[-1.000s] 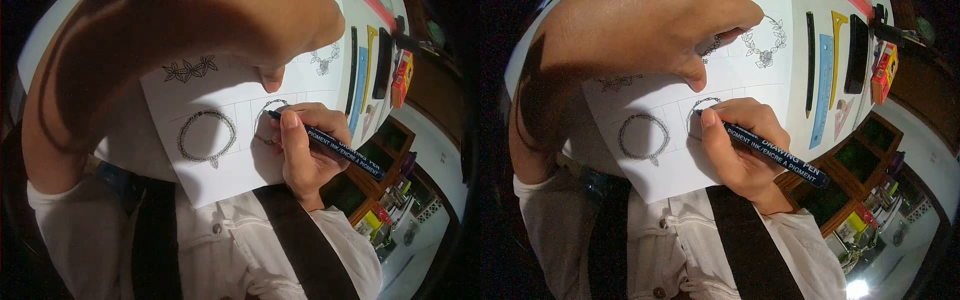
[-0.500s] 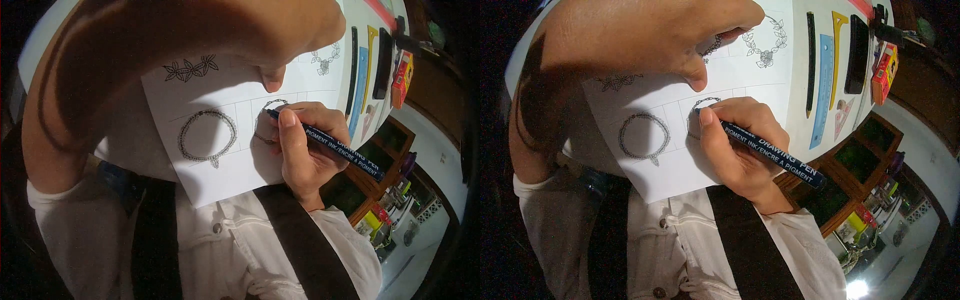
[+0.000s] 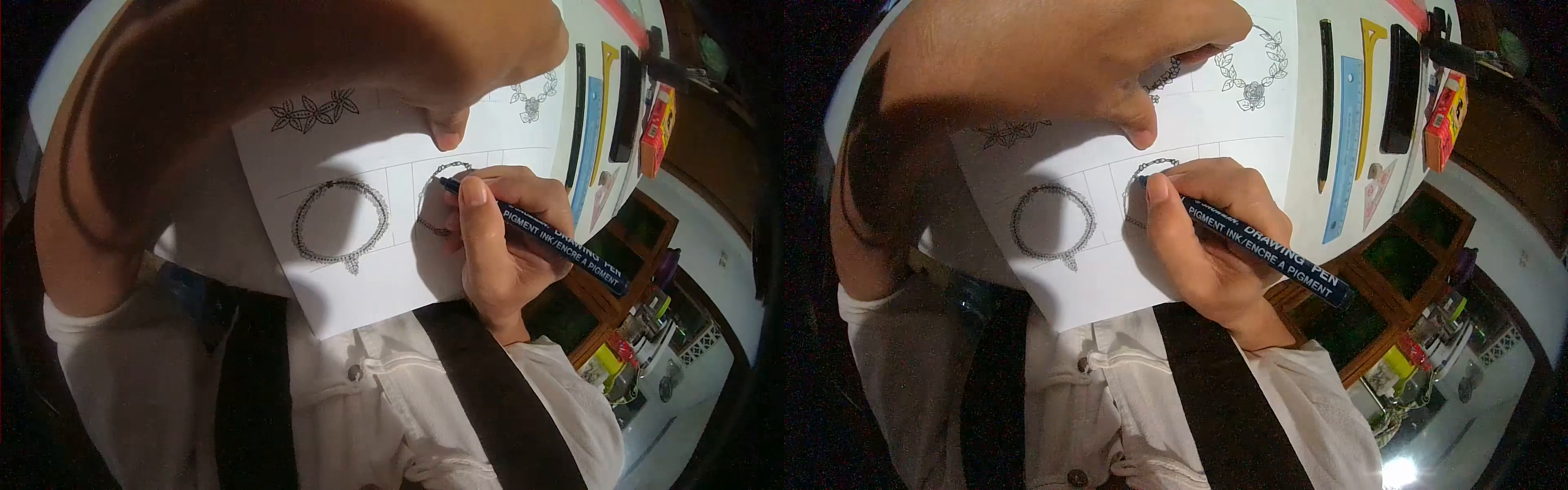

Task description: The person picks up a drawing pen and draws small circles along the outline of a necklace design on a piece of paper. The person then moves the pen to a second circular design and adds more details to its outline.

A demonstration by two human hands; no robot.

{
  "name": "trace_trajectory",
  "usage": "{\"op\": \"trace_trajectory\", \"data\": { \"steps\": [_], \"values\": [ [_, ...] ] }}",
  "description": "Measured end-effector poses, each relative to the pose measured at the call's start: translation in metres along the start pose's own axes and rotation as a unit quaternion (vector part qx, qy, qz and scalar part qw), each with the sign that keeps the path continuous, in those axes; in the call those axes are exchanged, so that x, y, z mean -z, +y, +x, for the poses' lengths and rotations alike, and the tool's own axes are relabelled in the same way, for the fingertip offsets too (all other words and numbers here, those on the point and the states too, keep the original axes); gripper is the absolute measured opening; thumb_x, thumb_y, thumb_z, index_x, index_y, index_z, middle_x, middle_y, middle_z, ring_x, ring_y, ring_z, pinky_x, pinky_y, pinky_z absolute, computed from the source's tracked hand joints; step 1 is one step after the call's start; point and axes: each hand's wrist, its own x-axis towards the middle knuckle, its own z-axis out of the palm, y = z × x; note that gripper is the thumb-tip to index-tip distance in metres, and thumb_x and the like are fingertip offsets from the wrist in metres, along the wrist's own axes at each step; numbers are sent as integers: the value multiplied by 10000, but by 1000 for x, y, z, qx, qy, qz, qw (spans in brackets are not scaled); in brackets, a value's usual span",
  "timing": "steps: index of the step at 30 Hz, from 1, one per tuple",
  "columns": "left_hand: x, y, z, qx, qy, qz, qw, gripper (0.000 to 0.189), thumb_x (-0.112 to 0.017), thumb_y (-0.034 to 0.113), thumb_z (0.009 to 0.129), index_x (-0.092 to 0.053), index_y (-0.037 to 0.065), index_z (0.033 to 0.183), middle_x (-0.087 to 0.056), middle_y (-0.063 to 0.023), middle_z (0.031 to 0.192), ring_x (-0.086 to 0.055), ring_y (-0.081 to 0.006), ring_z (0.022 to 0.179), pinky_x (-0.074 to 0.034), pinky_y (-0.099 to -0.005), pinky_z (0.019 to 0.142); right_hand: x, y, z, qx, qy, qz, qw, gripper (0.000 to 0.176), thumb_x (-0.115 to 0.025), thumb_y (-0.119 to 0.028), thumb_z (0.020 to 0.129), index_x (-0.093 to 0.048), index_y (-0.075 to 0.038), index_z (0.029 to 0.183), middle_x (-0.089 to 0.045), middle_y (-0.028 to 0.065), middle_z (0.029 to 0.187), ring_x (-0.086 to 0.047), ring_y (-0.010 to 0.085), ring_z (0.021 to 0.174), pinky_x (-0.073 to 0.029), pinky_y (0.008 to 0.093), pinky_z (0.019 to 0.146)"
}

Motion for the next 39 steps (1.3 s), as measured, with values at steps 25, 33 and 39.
{"op": "trace_trajectory", "data": {
  "steps": [25, 33, 39],
  "values": [
    [-4, -30, -11, -20, -26, -386, 922, 809, -862, 254, 817, -450, 52, 1484, -602, -129, 1394, -584, -213, 1286, -477, -363, 1101, 0, 0, 1, 13, -9, -3, 1000, 102, -735, 16, 879, -635, 24, 896, -702, 137, 806, -638, 165, 641, -491, 268, 598],
    [-17, -15, -6, 2, 47, -61, 997, 795, -854, 229, 826, -449, 31, 1482, -589, -130, 1412, -552, -218, 1324, -452, -376, 1128, -1, -2, 0, -5, -2, 2, 1000, 110, -733, 16, 877, -623, 28, 883, -701, 143, 803, -633, 158, 636, -490, 263, 594],
    [-20, -36, -11, -69, 71, -144, 985, 777, -840, 240, 841, -452, 28, 1479, -573, -136, 1429, -538, -217, 1340, -425, -383, 1156, 0, -1, 0, 9, -10, -13, 1000, 114, -734, 19, 877, -624, 29, 901, -700, 139, 805, -628, 149, 639, -486, 257, 593]
  ]
}}
